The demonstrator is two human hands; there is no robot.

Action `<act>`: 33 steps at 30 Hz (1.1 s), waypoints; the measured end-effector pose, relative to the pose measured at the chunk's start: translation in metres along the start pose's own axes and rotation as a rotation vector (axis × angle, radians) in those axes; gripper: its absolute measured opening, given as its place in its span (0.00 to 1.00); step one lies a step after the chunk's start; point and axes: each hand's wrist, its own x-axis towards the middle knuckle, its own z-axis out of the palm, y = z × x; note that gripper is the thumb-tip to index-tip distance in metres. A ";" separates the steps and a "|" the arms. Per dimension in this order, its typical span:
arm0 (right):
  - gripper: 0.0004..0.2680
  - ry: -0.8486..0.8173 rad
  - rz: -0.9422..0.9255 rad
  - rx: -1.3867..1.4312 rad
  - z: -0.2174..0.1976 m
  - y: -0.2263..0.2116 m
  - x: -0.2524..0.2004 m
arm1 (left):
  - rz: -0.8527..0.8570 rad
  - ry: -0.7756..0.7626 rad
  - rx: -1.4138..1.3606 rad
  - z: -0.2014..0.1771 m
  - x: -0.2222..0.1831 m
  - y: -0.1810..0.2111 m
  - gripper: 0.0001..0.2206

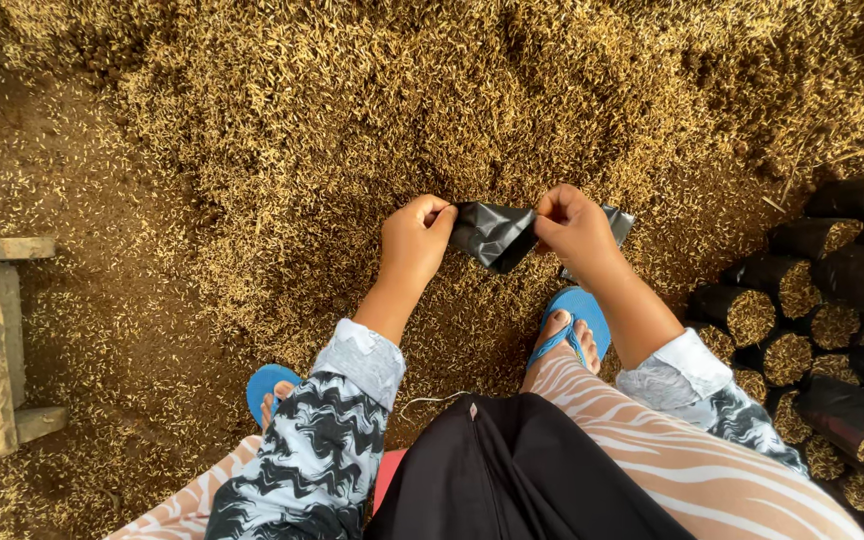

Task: The person scoops loose grains from a large pile on the ground and packs them into small black plastic bags. They fold the top of each bag to seal it and place the filled bags aside. The process is repeated multiple times.

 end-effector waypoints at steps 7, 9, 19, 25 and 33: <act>0.07 -0.011 -0.038 0.241 -0.004 -0.008 -0.005 | -0.035 -0.005 -0.022 0.008 -0.004 0.001 0.05; 0.07 0.023 0.005 0.321 -0.002 -0.020 -0.008 | -0.039 -0.009 -0.036 0.008 -0.004 0.002 0.06; 0.08 -0.124 0.171 0.573 -0.005 -0.012 -0.003 | -0.051 -0.025 -0.043 0.012 -0.012 -0.002 0.06; 0.08 -0.084 0.200 0.477 -0.006 -0.017 -0.005 | -0.026 -0.004 -0.045 0.018 -0.012 -0.010 0.06; 0.03 0.080 -0.316 -0.008 -0.010 -0.065 -0.032 | 0.019 0.123 -0.065 0.019 -0.008 -0.011 0.06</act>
